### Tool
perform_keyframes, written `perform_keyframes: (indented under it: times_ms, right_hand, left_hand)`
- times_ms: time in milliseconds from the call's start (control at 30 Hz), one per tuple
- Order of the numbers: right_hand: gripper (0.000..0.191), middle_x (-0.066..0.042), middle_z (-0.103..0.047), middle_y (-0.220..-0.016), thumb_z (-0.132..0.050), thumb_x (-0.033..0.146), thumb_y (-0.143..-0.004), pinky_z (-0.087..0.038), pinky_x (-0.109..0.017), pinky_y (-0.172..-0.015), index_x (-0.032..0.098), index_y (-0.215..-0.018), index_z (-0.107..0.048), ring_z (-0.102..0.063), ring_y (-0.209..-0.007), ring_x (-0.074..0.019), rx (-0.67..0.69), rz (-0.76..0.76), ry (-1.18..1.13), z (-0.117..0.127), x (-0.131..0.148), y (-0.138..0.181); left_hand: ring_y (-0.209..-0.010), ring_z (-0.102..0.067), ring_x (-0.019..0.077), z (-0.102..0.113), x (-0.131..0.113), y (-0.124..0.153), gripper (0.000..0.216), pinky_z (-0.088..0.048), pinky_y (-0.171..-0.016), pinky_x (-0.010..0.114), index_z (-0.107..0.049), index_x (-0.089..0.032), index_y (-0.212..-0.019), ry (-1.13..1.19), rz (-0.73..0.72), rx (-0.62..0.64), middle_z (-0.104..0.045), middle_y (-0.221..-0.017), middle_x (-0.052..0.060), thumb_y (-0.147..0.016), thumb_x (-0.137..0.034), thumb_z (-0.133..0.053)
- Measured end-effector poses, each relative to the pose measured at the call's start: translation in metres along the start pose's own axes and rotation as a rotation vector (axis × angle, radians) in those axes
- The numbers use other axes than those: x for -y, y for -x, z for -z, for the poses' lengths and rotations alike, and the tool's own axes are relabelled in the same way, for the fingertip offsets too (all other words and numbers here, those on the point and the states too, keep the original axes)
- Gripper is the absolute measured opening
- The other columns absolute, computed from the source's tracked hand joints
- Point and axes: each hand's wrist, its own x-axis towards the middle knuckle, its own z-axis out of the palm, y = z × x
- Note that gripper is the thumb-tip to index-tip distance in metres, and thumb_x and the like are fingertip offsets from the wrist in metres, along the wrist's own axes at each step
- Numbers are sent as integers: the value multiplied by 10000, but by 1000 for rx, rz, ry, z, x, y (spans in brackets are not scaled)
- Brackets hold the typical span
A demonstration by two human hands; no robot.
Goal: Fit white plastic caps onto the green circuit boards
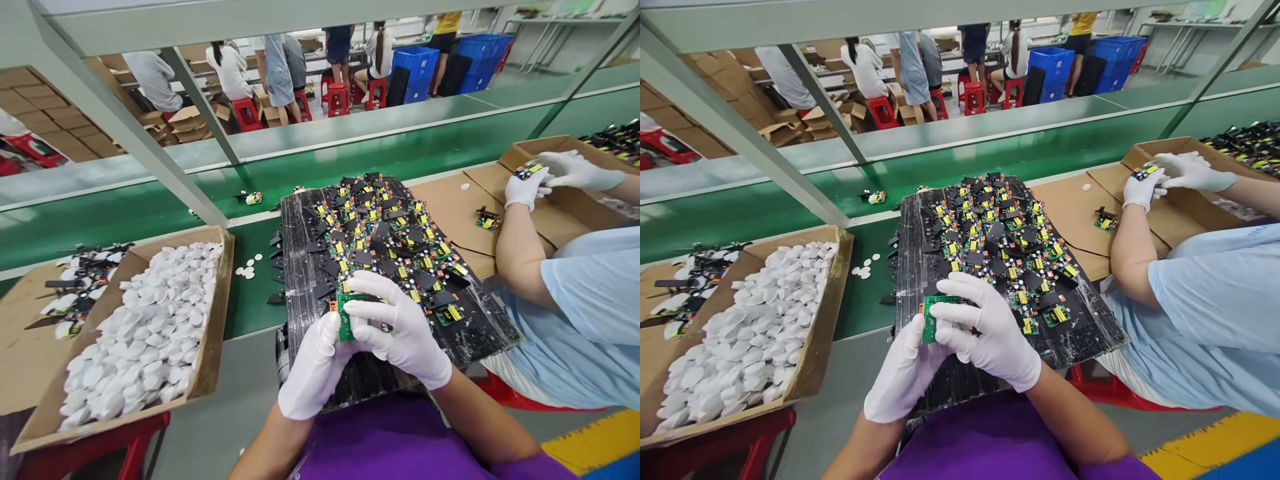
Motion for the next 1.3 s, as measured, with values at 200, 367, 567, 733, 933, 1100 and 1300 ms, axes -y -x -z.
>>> perform_keyframes:
  times_ms: [200,367,567,733,933,1100,1300]
  right_hand:
    - [445,-70,-635,-1311,-713,324,-866,-438,-412,-1113,264,-1292,-600,-530,-1300,-229,143,-265,-160,8,6,-10]
    - [195,-58,-702,-1058,-773,284,-809,-479,-369,-1010,244,-997,-742,-598,-1146,-210,118,-337,-348,8,7,-14]
    - [131,-8,-696,-934,-819,259,-761,-505,-318,-913,276,-876,-759,-626,-1004,-164,-18,-429,-629,-5,1,-8]
    - [84,-2,-727,-825,-755,342,-836,-483,-368,-987,259,-849,-760,-643,-1034,-183,45,-356,-603,-6,-2,-9]
    - [218,-28,-752,-959,-560,366,-977,-501,-378,-1005,250,-982,-745,-625,-1117,-192,-13,-197,-293,-1,4,-11]
    - [541,-105,-605,-1366,-559,519,-941,-362,-492,-1179,207,-1381,-519,-432,-1395,-257,106,141,140,6,3,-6]
    - [245,-44,-756,-1070,-606,344,-946,-441,-422,-1118,212,-1150,-644,-606,-1206,-202,-29,373,424,-5,2,-2]
  left_hand:
    - [-844,-617,217,9,2,3,473,-520,-750,314,-704,-159,-951,-149,-28,135,-677,-907,76,-837,-614,-638]
    - [-880,-588,216,13,-1,4,451,-471,-795,310,-723,-155,-903,-357,-91,216,-676,-945,70,-897,-581,-573]
    - [-882,-548,217,17,3,4,482,-426,-786,311,-716,-167,-1006,-348,-112,317,-649,-995,77,-911,-601,-528]
    - [-856,-520,189,15,6,6,421,-418,-821,309,-690,-159,-961,-331,-91,293,-636,-976,65,-916,-556,-559]
    - [-806,-557,161,5,2,6,383,-472,-790,286,-674,-155,-892,-129,-74,221,-646,-918,48,-876,-536,-636]
    - [-781,-603,146,2,-2,5,371,-533,-750,272,-690,-168,-933,70,-57,112,-655,-919,28,-819,-521,-712]
    - [-751,-613,106,1,2,3,299,-526,-689,181,-749,-186,-975,153,-111,35,-706,-918,12,-799,-426,-769]
